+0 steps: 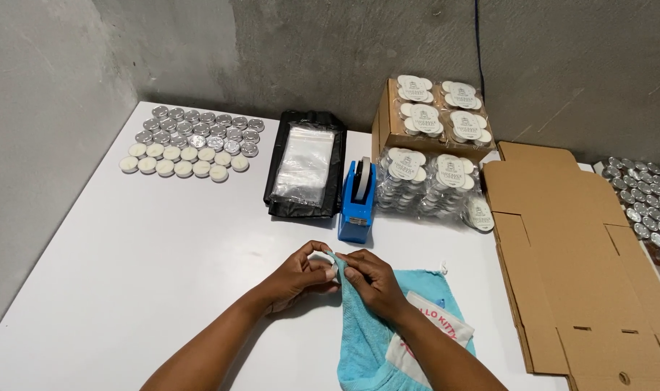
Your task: The person places tea lights into a clear plastic bag and then seals the bag using adhesive tape from a dispenser.
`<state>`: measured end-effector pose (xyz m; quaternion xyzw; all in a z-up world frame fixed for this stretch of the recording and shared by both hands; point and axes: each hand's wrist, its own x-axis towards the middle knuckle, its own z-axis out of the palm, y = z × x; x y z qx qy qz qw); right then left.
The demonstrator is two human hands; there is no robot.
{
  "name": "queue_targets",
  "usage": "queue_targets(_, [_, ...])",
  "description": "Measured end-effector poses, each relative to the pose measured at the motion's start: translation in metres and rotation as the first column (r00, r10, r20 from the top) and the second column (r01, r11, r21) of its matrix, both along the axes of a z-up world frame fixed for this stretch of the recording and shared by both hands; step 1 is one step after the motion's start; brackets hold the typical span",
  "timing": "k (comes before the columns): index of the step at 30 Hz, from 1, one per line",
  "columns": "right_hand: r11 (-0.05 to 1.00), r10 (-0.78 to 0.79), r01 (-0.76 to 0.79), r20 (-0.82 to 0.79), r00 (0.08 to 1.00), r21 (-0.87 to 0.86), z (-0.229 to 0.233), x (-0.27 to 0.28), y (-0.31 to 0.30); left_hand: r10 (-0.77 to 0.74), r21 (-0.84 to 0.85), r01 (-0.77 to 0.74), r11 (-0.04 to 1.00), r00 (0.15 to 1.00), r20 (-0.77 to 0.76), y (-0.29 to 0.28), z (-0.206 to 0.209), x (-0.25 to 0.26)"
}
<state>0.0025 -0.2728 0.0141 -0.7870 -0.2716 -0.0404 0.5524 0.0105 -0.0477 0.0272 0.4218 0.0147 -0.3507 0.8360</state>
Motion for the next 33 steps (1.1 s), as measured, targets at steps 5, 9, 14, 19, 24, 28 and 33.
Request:
queue_targets(5, [0.999, 0.039, -0.039, -0.040, 0.998, 0.009, 0.002, 0.001, -0.002, 0.016, -0.044, -0.018, 0.999, 0.999, -0.028, 0.001, -0.003, 0.002])
queue_targets(9, [0.999, 0.049, -0.049, -0.031, 0.998, -0.001, 0.000, 0.002, -0.004, 0.029, -0.057, -0.030, 0.998, 0.999, -0.020, 0.001, -0.001, 0.000])
queue_targets(14, [0.997, 0.021, -0.009, -0.154, 0.988, 0.079, 0.006, 0.004, -0.002, 0.107, 0.059, -0.111, 0.992, 0.992, 0.066, -0.005, 0.007, -0.004])
queue_targets(19, [0.996, -0.073, 0.080, -0.150, 0.986, 0.039, 0.017, -0.002, 0.005, 0.125, 0.086, -0.131, 0.988, 0.989, 0.079, -0.009, -0.003, -0.004])
queue_targets(24, [0.981, -0.193, 0.196, -0.141, 0.971, 0.004, 0.022, -0.006, 0.009, 0.207, 0.098, -0.215, 0.972, 0.975, 0.087, -0.018, -0.010, -0.006])
queue_targets(28, [0.976, -0.216, 0.216, -0.148, 0.965, -0.020, 0.022, -0.007, 0.010, 0.228, 0.104, -0.237, 0.966, 0.969, 0.094, -0.019, 0.007, -0.012])
queue_targets(33, [0.977, -0.209, 0.211, -0.080, 0.975, 0.029, 0.011, -0.008, 0.007, 0.330, 0.100, -0.333, 0.937, 0.943, 0.050, -0.027, 0.001, -0.015])
